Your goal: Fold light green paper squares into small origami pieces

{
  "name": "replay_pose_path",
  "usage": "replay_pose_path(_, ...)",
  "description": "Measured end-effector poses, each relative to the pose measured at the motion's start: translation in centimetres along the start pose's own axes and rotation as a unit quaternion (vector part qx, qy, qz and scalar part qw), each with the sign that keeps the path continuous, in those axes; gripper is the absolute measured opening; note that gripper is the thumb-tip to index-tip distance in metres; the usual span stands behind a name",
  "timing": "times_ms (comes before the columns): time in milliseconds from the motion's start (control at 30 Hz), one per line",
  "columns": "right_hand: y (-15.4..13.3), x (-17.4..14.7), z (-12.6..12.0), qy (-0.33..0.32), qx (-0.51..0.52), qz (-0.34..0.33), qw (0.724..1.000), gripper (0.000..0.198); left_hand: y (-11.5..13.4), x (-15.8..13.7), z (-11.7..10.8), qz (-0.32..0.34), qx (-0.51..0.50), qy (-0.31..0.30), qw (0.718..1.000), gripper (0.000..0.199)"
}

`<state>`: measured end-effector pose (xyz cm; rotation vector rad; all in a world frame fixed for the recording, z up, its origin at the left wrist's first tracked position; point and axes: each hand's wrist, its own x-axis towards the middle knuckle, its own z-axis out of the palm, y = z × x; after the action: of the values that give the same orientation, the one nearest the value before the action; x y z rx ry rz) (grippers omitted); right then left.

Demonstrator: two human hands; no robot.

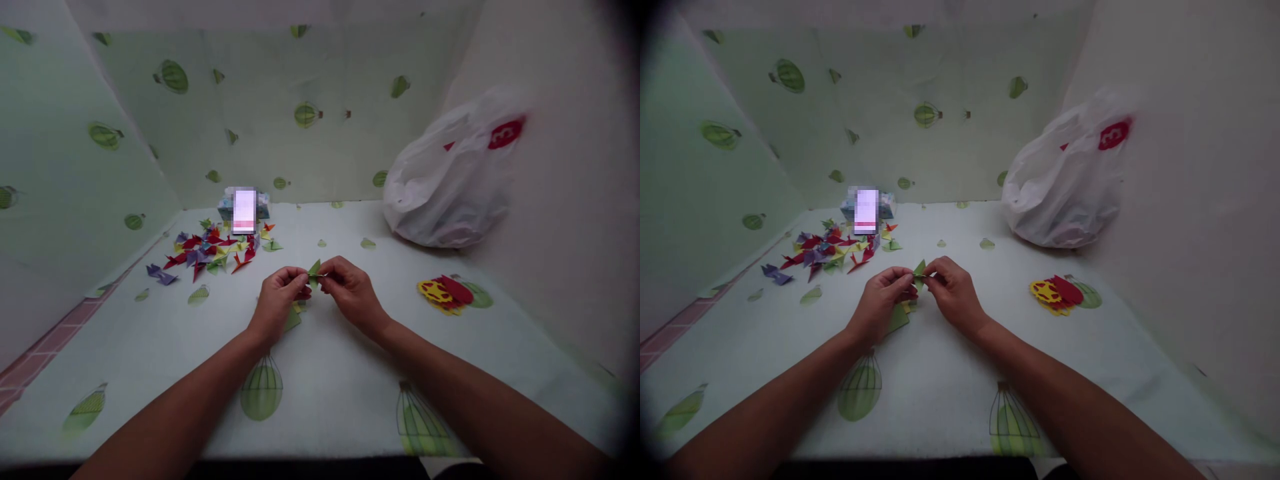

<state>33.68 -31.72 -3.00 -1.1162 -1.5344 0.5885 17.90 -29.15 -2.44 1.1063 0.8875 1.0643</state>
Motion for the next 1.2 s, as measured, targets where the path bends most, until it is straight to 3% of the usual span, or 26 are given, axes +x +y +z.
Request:
replay_pose_path(500, -0.05, 0.09, -0.08, 0.007, -0.034, -0.038, 0.999, 0.017, 0.13, -0.16, 0.20, -0.027, -0.016, -0.009, 0.999, 0.022)
replay_pose_path(1200, 0.00, 0.09, 0.09, 0.001, -0.077, -0.084, 0.993, 0.019, 0.12, -0.35, 0.01, 0.010, 0.065, 0.009, 0.998, 0.024)
